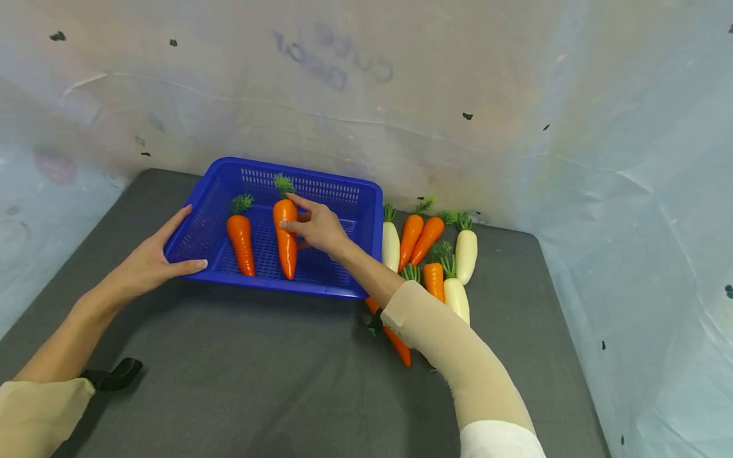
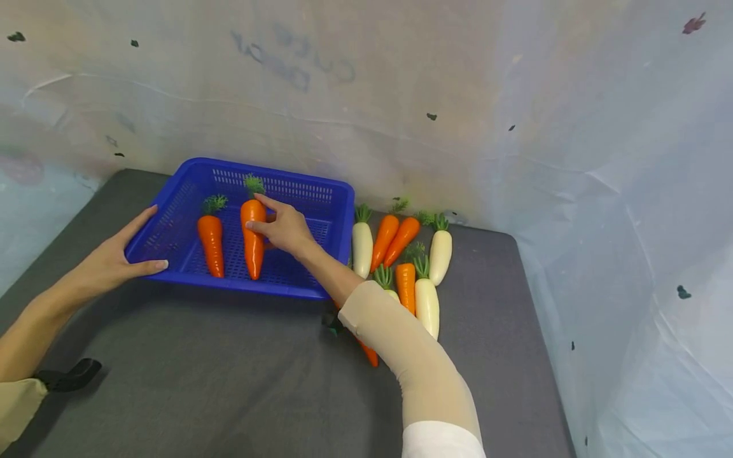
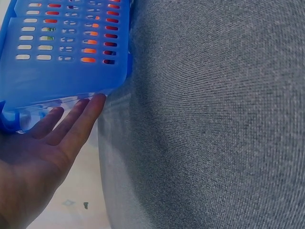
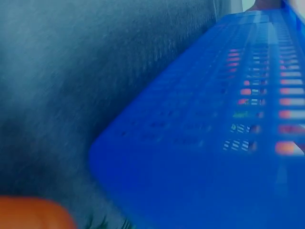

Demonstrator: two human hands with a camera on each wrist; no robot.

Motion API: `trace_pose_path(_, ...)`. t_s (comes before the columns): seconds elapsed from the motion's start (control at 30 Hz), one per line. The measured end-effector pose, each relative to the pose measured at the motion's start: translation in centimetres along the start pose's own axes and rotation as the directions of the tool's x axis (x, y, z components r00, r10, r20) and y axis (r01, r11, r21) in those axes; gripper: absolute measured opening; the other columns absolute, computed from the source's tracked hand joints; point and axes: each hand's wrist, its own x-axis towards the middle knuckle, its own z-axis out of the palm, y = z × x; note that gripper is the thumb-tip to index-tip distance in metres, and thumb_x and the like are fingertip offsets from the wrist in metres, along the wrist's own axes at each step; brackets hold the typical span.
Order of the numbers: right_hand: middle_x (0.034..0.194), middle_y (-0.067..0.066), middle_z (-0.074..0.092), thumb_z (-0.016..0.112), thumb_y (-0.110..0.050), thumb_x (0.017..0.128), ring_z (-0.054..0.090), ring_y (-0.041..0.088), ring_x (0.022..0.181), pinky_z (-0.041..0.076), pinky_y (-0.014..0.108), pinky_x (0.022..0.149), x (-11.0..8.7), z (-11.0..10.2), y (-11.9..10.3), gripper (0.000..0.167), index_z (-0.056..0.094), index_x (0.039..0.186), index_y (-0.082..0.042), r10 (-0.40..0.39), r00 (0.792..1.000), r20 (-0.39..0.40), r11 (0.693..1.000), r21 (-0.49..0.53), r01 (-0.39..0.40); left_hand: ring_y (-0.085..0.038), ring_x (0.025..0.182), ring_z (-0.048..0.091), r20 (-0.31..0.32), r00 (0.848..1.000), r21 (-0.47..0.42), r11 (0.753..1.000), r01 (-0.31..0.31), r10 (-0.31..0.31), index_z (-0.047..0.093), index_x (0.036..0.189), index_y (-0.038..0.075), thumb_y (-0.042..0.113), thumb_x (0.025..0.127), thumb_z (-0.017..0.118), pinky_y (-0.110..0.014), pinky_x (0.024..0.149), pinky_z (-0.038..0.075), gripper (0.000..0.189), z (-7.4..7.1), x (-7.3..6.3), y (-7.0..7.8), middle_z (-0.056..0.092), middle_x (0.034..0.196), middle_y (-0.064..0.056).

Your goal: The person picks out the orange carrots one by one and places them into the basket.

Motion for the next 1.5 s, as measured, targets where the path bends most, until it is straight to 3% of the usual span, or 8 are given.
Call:
trace_pose_path(0.47,0.117,0.013,0.066,0.073,-0.014,0.091,0.069,0.019,0.082,0.061,0.044,0.069,2.3,3.2,-0.2,0.064,0.048,0.149,-0.026,0.101,0.994,-0.027,0.987,-0.121,-0.104,-0.063,0.132,0.026,0.0,1.0,0.012,1.0,-0.003,0.003,-0.011,0.158,0.038,0.032,0.091,0.072,-0.079,0.099,0.024,0.107,0.0,0.0,0.0,0.006,0.161,-0.032)
trace_pose_path(0.7,0.132,0.011,0.059,0.072,-0.012,0.092,0.069,0.02,0.085,0.061,0.039,0.065,3.2,4.4,0.1,0.065,0.047,0.15,-0.027,0.169,0.985,-0.043,0.961,-0.213,-0.174,-0.063,0.132,0.029,0.011,0.999,0.022,0.999,-0.031,0.031,-0.01,0.157,0.039,0.032,0.09,0.074,-0.078,0.099,0.025,0.108,0.1,0.3,0.1,0.008,0.161,-0.031)
trace_pose_path(0.93,0.137,0.011,0.057,0.071,-0.008,0.092,0.071,0.02,0.087,0.06,0.032,0.062,3.7,5.6,0.2,0.068,0.043,0.152,-0.027,0.186,0.982,-0.012,0.937,-0.298,-0.181,-0.064,0.132,0.028,0.001,1.0,-0.001,1.0,-0.026,0.026,-0.011,0.157,0.041,0.03,0.09,0.074,-0.078,0.098,0.025,0.108,0.0,-0.1,-0.1,0.005,0.161,-0.031)
trace_pose_path(1.17,0.135,0.009,0.061,0.075,0.004,0.084,0.073,0.018,0.081,0.059,0.026,0.065,3.6,5.8,0.2,0.084,0.039,0.154,-0.026,0.177,0.984,0.003,0.915,-0.369,-0.163,-0.065,0.13,0.027,0.0,1.0,0.014,1.0,-0.015,0.015,-0.012,0.156,0.04,0.032,0.09,0.073,-0.08,0.096,0.025,0.108,0.0,-0.2,0.0,0.005,0.16,-0.032)
trace_pose_path(1.33,0.123,0.012,0.067,0.074,0.007,0.082,0.073,0.022,0.08,0.059,0.029,0.069,3.1,5.1,0.1,0.088,0.036,0.155,-0.023,0.17,0.985,0.043,0.938,-0.312,-0.148,-0.065,0.13,0.028,0.0,1.0,0.009,1.0,-0.013,0.013,-0.012,0.156,0.041,0.033,0.091,0.072,-0.08,0.097,0.024,0.108,0.2,-0.1,-0.1,0.006,0.16,-0.034)
trace_pose_path(1.5,0.13,0.016,0.06,0.077,0.002,0.084,0.07,0.031,0.09,0.059,0.038,0.079,2.8,3.6,0.2,0.083,0.038,0.154,-0.019,0.152,0.987,0.056,0.971,-0.196,-0.138,-0.066,0.128,0.03,-0.009,1.0,0.016,1.0,-0.023,0.023,-0.011,0.156,0.041,0.032,0.091,0.073,-0.079,0.094,0.027,0.107,0.1,-0.1,-0.3,0.006,0.159,-0.034)
